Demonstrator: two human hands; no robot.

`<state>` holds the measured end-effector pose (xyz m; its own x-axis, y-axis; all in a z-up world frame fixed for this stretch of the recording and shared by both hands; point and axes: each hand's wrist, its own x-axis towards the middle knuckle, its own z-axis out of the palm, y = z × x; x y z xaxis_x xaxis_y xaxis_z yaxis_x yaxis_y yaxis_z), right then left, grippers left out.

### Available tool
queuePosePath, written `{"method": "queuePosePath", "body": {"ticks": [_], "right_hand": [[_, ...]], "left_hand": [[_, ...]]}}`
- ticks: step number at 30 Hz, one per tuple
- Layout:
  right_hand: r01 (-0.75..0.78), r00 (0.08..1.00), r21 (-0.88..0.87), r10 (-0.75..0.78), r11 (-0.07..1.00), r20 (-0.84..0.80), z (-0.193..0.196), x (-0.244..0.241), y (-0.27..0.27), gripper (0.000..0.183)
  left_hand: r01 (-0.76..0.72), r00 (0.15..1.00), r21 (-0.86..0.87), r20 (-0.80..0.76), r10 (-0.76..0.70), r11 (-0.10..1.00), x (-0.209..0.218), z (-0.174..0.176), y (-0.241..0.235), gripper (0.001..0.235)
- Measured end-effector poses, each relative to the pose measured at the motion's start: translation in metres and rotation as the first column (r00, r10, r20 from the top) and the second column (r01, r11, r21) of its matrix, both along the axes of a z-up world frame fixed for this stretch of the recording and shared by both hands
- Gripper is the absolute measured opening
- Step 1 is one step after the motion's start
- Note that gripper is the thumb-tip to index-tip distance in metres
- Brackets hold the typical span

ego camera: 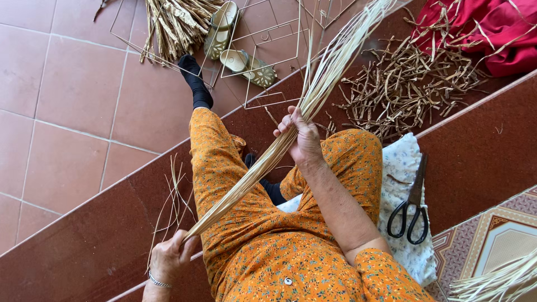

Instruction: The person sits on a tiled floor and prepares dried plant stalks by stripping fibers, aligning them into bundles, and trimming the ends with scissors. The person repeatedly gathers stalks, aligns them, and cuts them to uniform length.

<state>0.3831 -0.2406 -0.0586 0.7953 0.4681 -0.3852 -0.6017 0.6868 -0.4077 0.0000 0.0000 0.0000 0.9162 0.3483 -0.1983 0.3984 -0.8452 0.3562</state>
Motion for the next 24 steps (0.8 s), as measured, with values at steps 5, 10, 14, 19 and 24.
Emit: {"method": "queuePosePath", "body": {"ticks": [5, 10, 14, 19, 24], "right_hand": [[-0.019, 0.999, -0.044, 0.021, 0.999, 0.049, -0.002, 0.007, 0.004, 0.025], [-0.030, 0.993, -0.061, 0.037, 0.998, 0.109, -0.002, 0.007, 0.008, 0.025], [0.007, 0.996, -0.062, -0.001, 0.998, 0.093, 0.000, 0.005, 0.013, 0.025], [0.002, 0.998, -0.005, -0.002, 1.000, 0.062, 0.002, -0.001, 0.013, 0.027], [-0.015, 1.000, -0.057, 0.016, 0.998, 0.014, -0.001, -0.016, 0.020, 0.027]], "left_hand": [[-0.071, 0.997, 0.023, -0.042, 0.072, 0.997, -0.037, -0.014, 0.011, 0.033], [-0.170, 0.984, 0.017, -0.060, 0.170, 0.985, -0.057, -0.016, 0.015, 0.034], [-0.146, 0.983, 0.087, -0.100, 0.155, 0.985, -0.069, -0.014, 0.021, 0.036], [-0.129, 0.971, 0.228, -0.169, 0.170, 0.965, -0.090, -0.028, 0.037, 0.041], [-0.098, 0.956, 0.312, -0.236, 0.177, 0.945, -0.114, -0.048, 0.053, 0.041]]}}
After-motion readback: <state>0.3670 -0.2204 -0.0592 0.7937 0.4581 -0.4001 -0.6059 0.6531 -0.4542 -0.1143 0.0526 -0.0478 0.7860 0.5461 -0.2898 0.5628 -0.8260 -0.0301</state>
